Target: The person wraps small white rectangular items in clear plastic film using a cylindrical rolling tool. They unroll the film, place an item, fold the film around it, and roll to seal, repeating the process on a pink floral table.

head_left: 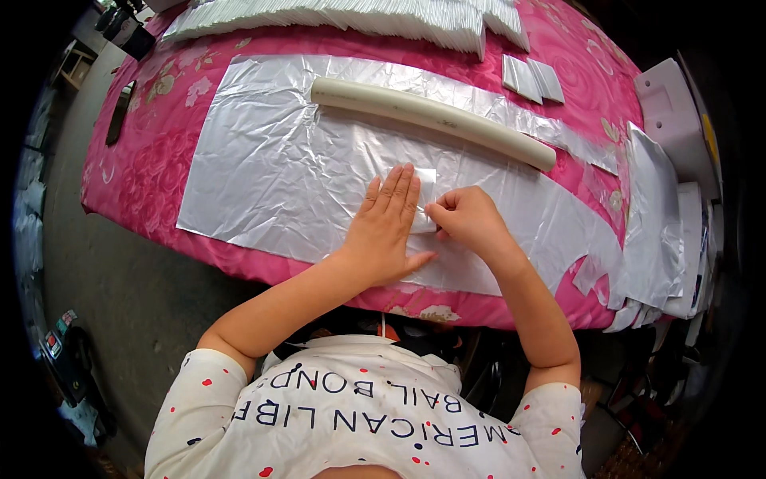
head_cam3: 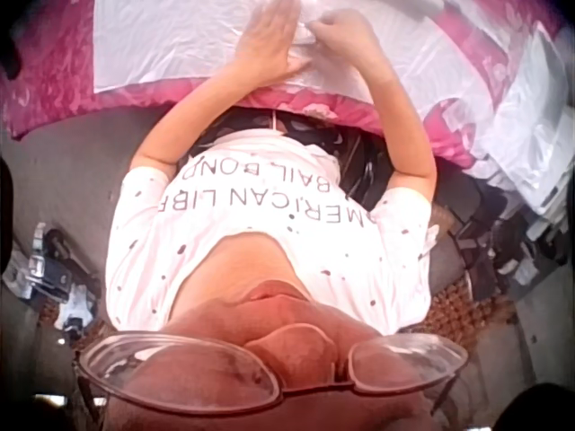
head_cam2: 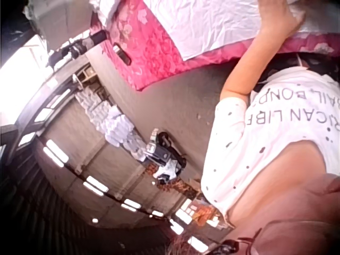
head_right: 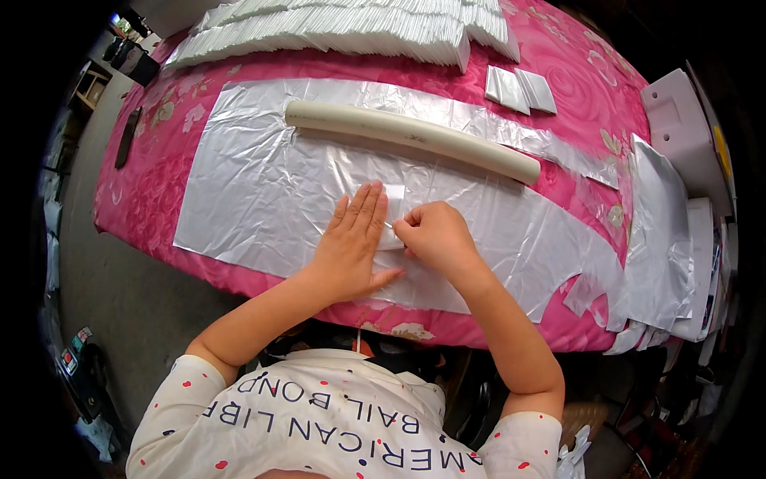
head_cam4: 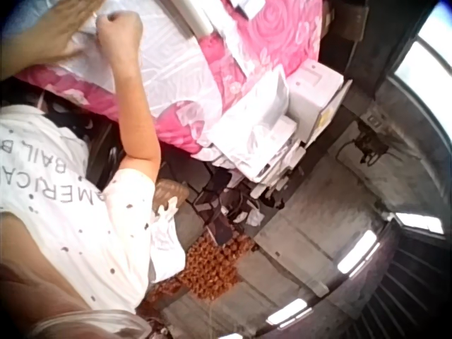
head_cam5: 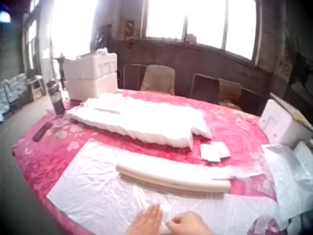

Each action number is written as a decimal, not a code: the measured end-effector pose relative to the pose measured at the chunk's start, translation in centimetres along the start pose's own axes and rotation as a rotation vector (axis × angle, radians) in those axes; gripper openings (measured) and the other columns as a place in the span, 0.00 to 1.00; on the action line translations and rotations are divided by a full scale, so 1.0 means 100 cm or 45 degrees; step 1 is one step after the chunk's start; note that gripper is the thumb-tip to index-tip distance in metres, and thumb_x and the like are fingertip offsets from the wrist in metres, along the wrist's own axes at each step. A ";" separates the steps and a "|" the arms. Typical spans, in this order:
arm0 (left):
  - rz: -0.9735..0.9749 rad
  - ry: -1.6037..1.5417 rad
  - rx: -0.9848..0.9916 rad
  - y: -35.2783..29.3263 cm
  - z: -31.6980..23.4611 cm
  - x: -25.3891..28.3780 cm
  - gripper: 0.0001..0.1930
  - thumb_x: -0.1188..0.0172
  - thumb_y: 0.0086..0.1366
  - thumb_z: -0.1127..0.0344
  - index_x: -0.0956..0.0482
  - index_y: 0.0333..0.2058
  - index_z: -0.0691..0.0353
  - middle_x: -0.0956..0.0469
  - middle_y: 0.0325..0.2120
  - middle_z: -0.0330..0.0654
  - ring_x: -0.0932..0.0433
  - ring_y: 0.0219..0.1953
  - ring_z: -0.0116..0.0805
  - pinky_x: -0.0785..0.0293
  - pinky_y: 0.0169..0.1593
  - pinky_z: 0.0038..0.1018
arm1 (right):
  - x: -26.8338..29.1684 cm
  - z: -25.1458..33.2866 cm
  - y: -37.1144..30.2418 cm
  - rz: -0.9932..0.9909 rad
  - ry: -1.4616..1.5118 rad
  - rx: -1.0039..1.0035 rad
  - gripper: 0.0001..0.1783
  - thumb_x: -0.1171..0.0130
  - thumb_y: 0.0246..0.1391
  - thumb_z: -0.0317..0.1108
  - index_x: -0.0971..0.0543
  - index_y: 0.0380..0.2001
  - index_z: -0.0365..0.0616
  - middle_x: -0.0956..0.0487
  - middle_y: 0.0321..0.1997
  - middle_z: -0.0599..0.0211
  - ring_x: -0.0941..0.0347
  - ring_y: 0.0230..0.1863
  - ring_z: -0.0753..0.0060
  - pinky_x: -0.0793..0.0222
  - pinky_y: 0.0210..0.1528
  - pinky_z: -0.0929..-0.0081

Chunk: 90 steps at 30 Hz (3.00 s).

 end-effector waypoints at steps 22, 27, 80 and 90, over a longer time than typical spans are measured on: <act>0.847 -1.561 0.646 -0.162 0.029 -0.009 0.15 0.48 0.62 0.71 0.24 0.47 0.64 0.22 0.42 0.44 0.24 0.45 0.29 0.30 0.49 0.26 | -0.075 0.063 -0.008 -0.305 -0.777 0.947 0.34 0.52 0.55 0.51 0.39 0.60 0.42 0.49 0.67 0.49 0.57 0.69 0.49 0.63 0.67 0.56; 0.536 -1.847 1.060 -0.189 0.051 -0.025 0.12 0.46 0.63 0.67 0.22 0.42 0.67 0.21 0.36 0.44 0.24 0.36 0.26 0.29 0.43 0.23 | -0.148 0.069 -0.065 -0.007 -0.562 1.014 0.36 0.55 0.57 0.51 0.43 0.62 0.39 0.56 0.69 0.46 0.65 0.71 0.48 0.68 0.68 0.55; 0.088 -0.624 -0.184 -0.051 0.011 0.063 0.18 0.41 0.54 0.70 0.27 0.46 0.63 0.27 0.46 0.48 0.26 0.45 0.45 0.28 0.46 0.32 | 0.091 -0.015 -0.028 -0.496 -0.827 0.573 0.31 0.36 0.45 0.40 0.30 0.52 0.38 0.26 0.47 0.53 0.34 0.51 0.55 0.38 0.54 0.66; -0.085 -0.335 -0.154 0.014 -0.027 0.018 0.41 0.40 0.54 0.56 0.48 0.62 0.65 0.66 0.63 0.66 0.60 0.65 0.65 0.56 0.64 0.44 | 0.031 -0.064 -0.093 -0.404 -0.715 0.657 0.30 0.51 0.56 0.46 0.37 0.59 0.43 0.48 0.67 0.52 0.55 0.68 0.51 0.58 0.67 0.61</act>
Point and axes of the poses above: each hand's wrist, its own y-axis towards the middle knuckle, its own x-axis out of the back of the hand, z = x × y, the point moved 7 cm from there along y, towards the middle knuckle
